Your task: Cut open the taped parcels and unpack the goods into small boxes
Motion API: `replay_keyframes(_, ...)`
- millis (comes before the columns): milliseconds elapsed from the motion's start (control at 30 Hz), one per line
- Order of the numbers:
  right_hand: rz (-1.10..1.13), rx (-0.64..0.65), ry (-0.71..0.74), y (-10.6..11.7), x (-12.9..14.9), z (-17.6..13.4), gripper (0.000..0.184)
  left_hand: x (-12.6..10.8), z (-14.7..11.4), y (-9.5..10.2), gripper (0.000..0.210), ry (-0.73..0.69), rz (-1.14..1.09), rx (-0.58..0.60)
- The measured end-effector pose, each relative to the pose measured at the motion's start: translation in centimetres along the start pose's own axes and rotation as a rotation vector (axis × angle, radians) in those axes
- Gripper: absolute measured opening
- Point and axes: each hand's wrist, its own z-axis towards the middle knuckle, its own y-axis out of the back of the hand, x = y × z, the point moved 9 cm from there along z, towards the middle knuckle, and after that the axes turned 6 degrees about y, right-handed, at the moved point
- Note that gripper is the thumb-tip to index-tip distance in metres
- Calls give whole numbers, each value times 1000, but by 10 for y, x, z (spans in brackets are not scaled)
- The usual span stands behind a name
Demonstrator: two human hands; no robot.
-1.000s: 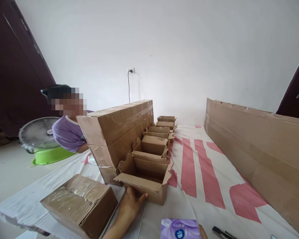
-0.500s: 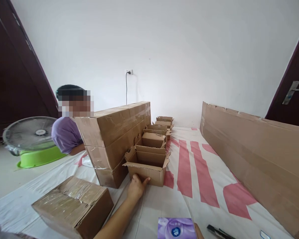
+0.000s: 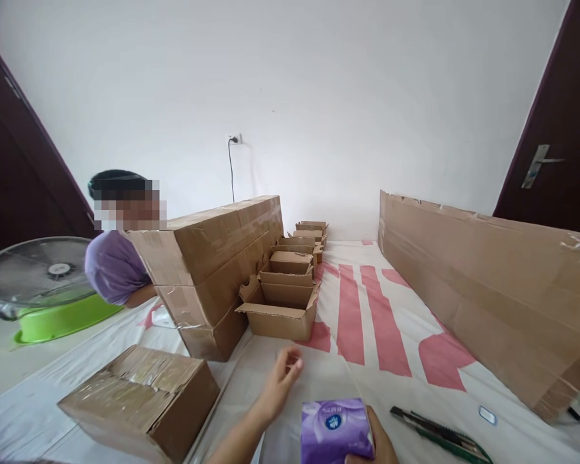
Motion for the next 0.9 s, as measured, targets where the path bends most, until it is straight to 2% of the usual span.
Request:
replay_keyframes(33, 34, 1, -16, -5, 1, -1, 83, -9, -17, -15, 52, -64, -57, 150)
replay_keyframes(67, 52, -7, -28, -8, 2, -1, 83, -18, -36, -31, 63, -124, -118, 336)
replay_keyframes(100, 54, -18, -35, -9, 3, -2, 81, -23, -54, -42, 78, -156, -132, 468)
replay_keyframes(133, 46, -28, -36, -9, 3, -3, 79, -26, -67, -50, 92, -166, -128, 555)
replay_keyframes(167, 33, -32, -31, -9, 3, -3, 77, -26, -75, -54, 102, -151, -103, 583)
replay_keyframes(200, 18, -30, -22, -7, 1, -3, 76, -23, -78, -53, 103, -117, -67, 558)
replay_keyframes(300, -20, 6, 13, -3, -9, -2, 77, -17, -67, -35, 86, -43, -49, 442)
replay_keyframes(400, -45, -45, 7, 7, -27, -2, 71, -22, -41, 2, 70, -139, 26, 301)
replay_keyframes(433, -52, -92, 3, 12, -32, -3, 66, -24, -31, 20, 65, -198, 91, 202)
replay_keyframes(500, -57, -179, 8, 17, -38, -5, 59, -25, -16, 61, 58, -261, 251, -115)
replay_keyframes(567, -60, -221, 22, 17, -38, -7, 57, -21, -12, 86, 53, -261, 399, -380)
replay_keyframes(600, -63, -221, 21, 16, -38, -8, 56, -18, -12, 88, 51, -255, 462, -440)
replay_keyframes(633, -67, -217, 19, 14, -38, -8, 56, -15, -12, 82, 49, -252, 520, -448)
replay_keyframes(767, -99, -193, 9, 10, -32, -7, 55, -5, -15, 36, 56, -255, 720, -301)
replay_keyframes(833, -120, -184, 5, 9, -28, -7, 53, -2, -13, 23, 58, -251, 790, -277)
replay_keyframes(900, -146, -177, -1, 7, -24, -7, 52, -1, -5, 19, 59, -261, 850, -278)
